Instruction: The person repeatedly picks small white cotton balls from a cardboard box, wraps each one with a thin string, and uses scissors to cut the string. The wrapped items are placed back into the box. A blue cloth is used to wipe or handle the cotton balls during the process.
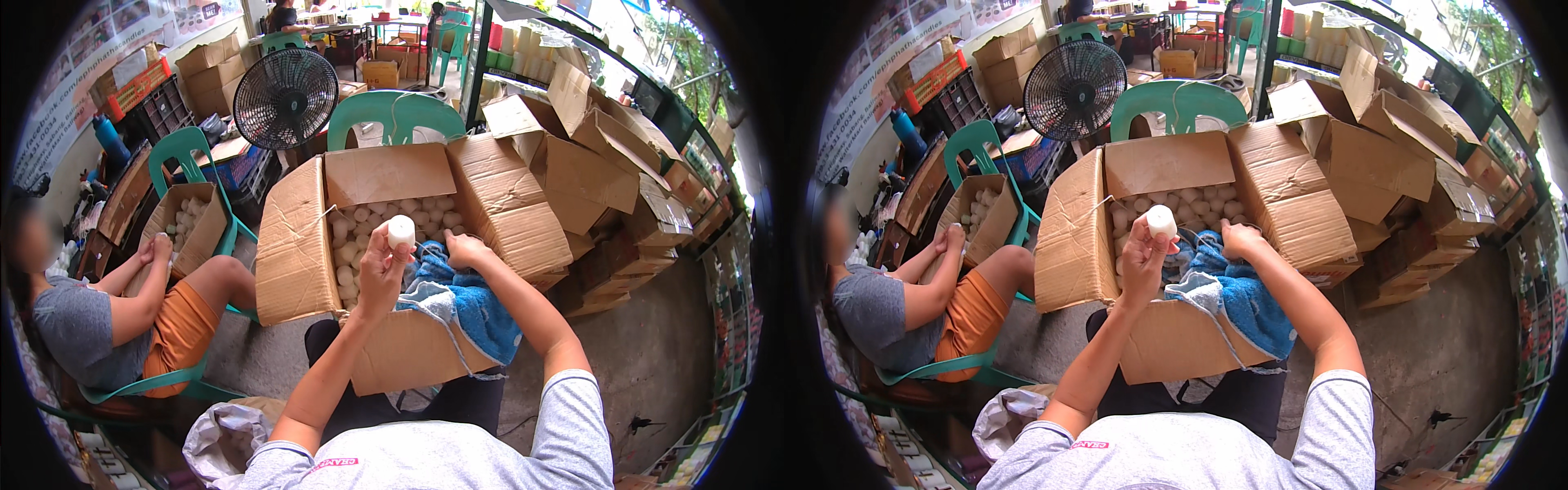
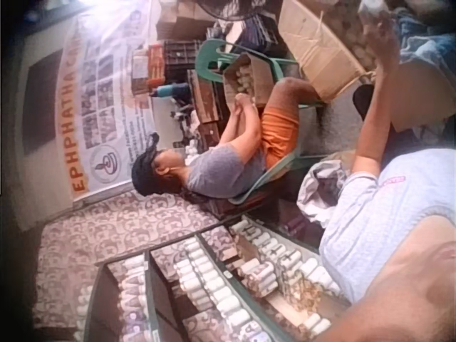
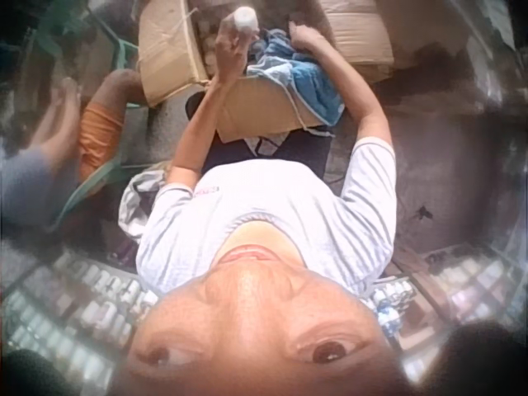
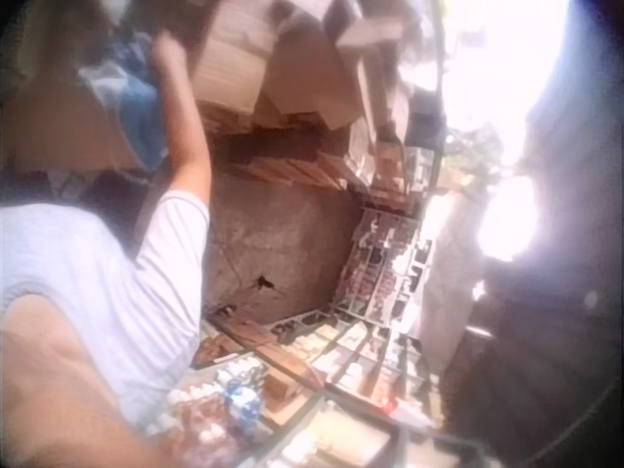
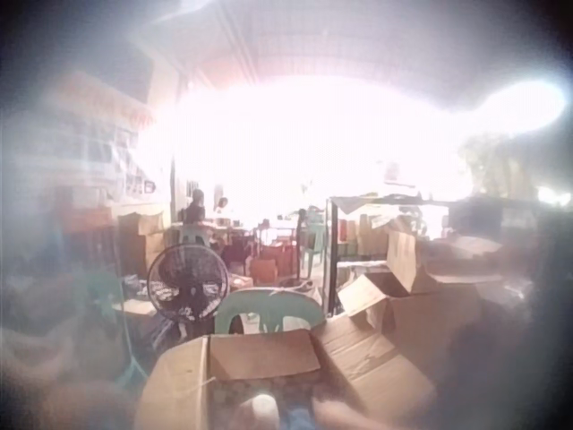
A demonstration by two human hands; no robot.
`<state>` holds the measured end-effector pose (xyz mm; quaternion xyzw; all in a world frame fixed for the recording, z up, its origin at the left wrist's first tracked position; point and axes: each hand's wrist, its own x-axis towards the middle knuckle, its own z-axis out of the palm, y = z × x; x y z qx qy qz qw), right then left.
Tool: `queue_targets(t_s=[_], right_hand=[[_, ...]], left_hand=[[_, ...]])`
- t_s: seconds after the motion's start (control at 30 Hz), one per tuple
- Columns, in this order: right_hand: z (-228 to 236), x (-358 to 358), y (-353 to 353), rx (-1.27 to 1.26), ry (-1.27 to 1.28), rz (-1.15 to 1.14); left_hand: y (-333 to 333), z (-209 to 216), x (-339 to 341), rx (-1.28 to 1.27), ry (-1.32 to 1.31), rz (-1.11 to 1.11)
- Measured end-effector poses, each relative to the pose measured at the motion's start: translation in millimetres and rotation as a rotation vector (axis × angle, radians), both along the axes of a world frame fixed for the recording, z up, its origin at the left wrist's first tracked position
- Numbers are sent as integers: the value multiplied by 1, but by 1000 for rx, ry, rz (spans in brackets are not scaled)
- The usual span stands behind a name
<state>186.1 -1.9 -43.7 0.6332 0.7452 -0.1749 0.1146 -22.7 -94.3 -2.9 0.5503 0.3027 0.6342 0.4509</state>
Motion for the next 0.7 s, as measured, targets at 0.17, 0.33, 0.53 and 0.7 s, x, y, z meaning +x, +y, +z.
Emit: queue_targets(t_s=[0.17, 0.33, 0.53, 0.7], right_hand=[[0, 5, 3, -43, -8, 20], [14, 7, -3, -106, 306, 63], [43, -12, -12, 753, 191, 78], [13, 7, 2, 179, 103, -96]], left_hand=[[0, 3, 2, -5, 6, 11], [4, -5, 0, -4, 24, 18], [3, -4, -4, 8, 60, 48], [2, -3, -2, 12, 69, 47]])
